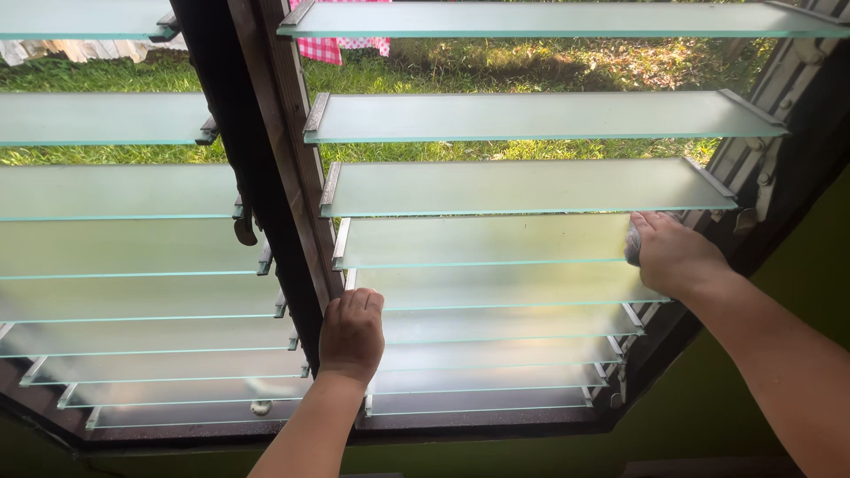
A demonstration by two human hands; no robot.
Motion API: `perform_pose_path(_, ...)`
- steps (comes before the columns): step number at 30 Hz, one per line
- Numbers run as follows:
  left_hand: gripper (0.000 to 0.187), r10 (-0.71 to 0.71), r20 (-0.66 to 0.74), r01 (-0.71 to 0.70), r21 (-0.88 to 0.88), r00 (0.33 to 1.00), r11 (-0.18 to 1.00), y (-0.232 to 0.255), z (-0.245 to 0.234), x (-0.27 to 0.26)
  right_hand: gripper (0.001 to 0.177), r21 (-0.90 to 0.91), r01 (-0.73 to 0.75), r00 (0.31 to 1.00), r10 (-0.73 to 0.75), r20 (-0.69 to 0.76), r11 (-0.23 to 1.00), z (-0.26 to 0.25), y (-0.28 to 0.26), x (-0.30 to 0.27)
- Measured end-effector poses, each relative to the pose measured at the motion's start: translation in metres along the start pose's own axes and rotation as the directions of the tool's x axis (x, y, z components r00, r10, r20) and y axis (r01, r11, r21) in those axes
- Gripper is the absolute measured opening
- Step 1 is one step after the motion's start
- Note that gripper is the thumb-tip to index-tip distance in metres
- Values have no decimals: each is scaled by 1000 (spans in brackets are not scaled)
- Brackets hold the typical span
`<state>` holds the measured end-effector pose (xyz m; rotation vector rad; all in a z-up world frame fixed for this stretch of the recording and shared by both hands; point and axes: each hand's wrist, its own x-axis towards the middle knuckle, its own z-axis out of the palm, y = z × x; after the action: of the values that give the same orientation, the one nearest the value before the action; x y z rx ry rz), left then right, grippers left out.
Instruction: The person cleans glass louvers on a window using a cloth, wiping the surfaces of several individual glass slats and the window frame.
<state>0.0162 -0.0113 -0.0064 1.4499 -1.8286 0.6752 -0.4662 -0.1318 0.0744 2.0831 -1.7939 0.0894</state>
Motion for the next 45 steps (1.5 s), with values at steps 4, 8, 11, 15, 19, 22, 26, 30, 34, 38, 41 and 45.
perform_pose_path(4,18,37,-13,-38,-97,999,995,3,-26,-2,48,14,-14,965,17,-260,1000,6,-2,-35)
perform_pose_path(8,11,22,-38,-26,-104,999,994,-5,-59,15,47,59,0,924,23,-382,998,-16,-9,-60)
perform_pose_path(11,14,101,-174,-115,-70,980,991,-12,-88,42,43,459,-528,836,532,133,714,-47,-14,-75)
perform_pose_path(15,22,204,-291,-223,-33,935,974,-10,-119,86,55,939,-14,860,474,187,-345,-55,-6,-85)
perform_pose_path(19,27,253,-305,-288,-76,918,955,17,-128,102,72,520,136,987,160,1,-844,-45,-33,-106)
perform_pose_path(22,36,267,-247,-300,-104,931,948,34,-124,104,82,297,97,995,97,-17,-950,-43,-53,-99)
perform_pose_path(26,51,222,-201,-219,40,954,975,27,-111,118,88,149,186,941,220,256,-971,-48,-52,-61)
perform_pose_path(30,48,178,-159,-153,157,971,976,-5,-110,127,88,345,259,947,307,91,-902,-47,-31,-14)
perform_pose_path(34,25,301,-131,-257,278,944,926,-29,-109,128,84,332,378,925,369,-91,-864,-44,-14,12)
perform_pose_path(38,9,414,-136,-337,384,900,860,-52,-105,135,75,55,401,913,404,62,-915,-40,-9,33)
perform_pose_path(41,8,453,-181,-368,364,873,856,-60,-104,136,75,173,420,902,431,32,-891,-37,-2,41)
perform_pose_path(45,9,435,-277,-371,253,857,893,-61,-105,139,76,277,335,821,423,383,-901,-28,31,66)
